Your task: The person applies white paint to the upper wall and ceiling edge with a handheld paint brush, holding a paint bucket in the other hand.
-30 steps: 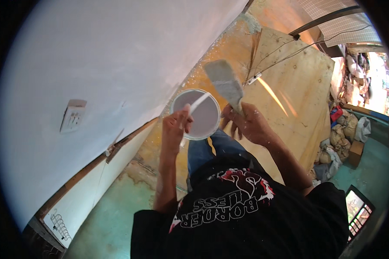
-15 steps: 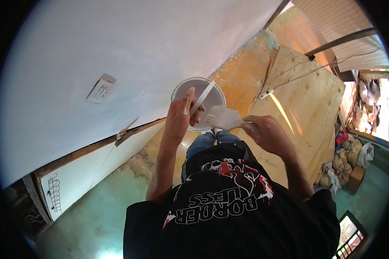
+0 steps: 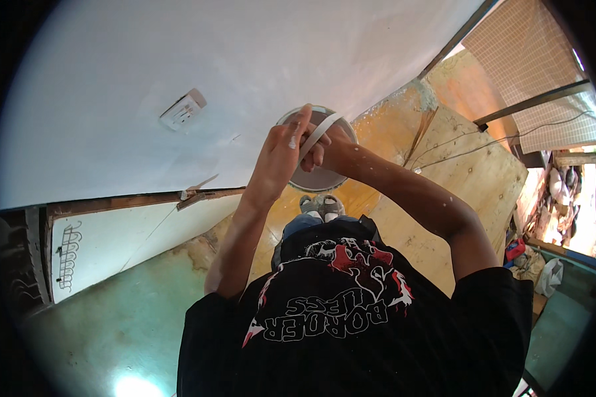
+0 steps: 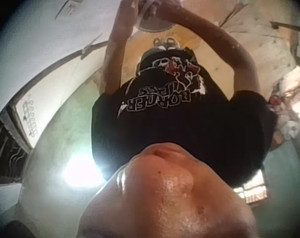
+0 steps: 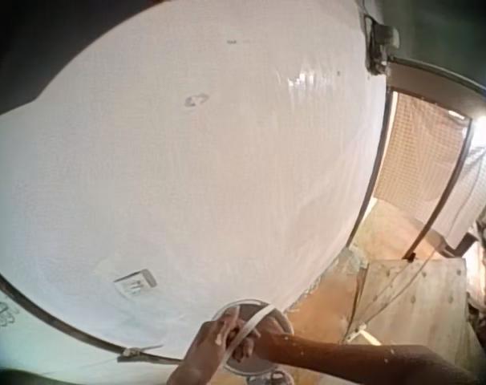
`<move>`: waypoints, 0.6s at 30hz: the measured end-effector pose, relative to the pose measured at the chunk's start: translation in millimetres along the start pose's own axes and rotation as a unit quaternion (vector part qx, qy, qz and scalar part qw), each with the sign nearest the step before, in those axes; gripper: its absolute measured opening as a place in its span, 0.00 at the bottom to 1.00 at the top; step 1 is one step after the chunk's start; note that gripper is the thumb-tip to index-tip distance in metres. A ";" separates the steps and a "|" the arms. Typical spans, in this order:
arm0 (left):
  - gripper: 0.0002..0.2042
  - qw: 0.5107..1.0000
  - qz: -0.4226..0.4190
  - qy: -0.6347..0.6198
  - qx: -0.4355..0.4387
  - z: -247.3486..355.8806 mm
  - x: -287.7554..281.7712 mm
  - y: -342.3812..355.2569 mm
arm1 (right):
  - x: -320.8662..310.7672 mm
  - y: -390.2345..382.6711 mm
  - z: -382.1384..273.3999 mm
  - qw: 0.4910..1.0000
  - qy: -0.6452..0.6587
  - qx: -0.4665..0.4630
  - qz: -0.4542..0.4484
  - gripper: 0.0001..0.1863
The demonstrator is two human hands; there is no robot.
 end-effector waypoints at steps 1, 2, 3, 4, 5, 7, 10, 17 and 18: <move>0.33 1.000 -0.008 -0.001 0.012 2.4 0.9 -0.5 | -0.5 0.7 -6.0 0.999 -0.013 -0.023 -0.021 0.08; 0.33 1.000 -0.018 -0.001 0.023 3.7 2.0 -1.5 | 1.7 -0.3 -5.3 0.999 -0.018 -0.025 -0.024 0.08; 0.33 1.000 -0.015 -0.005 0.025 3.5 2.1 -3.8 | 5.9 -2.2 -3.8 0.998 -0.030 -0.054 -0.004 0.08; 0.33 1.000 -0.019 0.005 0.019 1.9 3.2 -5.1 | 11.2 -3.1 -1.0 0.996 -0.041 -0.082 0.016 0.08; 0.33 1.000 -0.024 0.015 0.012 0.2 3.2 -6.1 | 18.4 0.1 5.0 0.996 -0.038 -0.080 0.004 0.08; 0.33 1.000 -0.020 0.002 0.012 -1.7 -0.2 -10.5 | 3.6 -8.4 -12.8 0.995 -0.057 -0.077 0.002 0.08; 0.33 0.999 -0.034 -0.019 0.014 2.3 3.9 -15.2 | 10.0 -20.7 -13.3 0.986 -0.095 -0.110 0.080 0.09; 0.32 0.996 -0.072 -0.045 0.017 -9.3 6.9 -19.5 | 15.9 -25.8 -8.1 0.998 -0.061 -0.022 -0.021 0.17; 0.32 0.997 -0.064 -0.041 0.015 -7.9 4.9 -18.5 | 15.8 -26.9 -11.0 1.000 0.013 -0.022 0.003 0.19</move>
Point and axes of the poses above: each hand's wrist, its own y-axis towards the middle knuckle, its own x-axis out of the palm, z = x × y, the point moved 4 cm from there along y, towards the middle knuckle, and after that the axes turned 2 degrees about z, right-handed, at the moved point
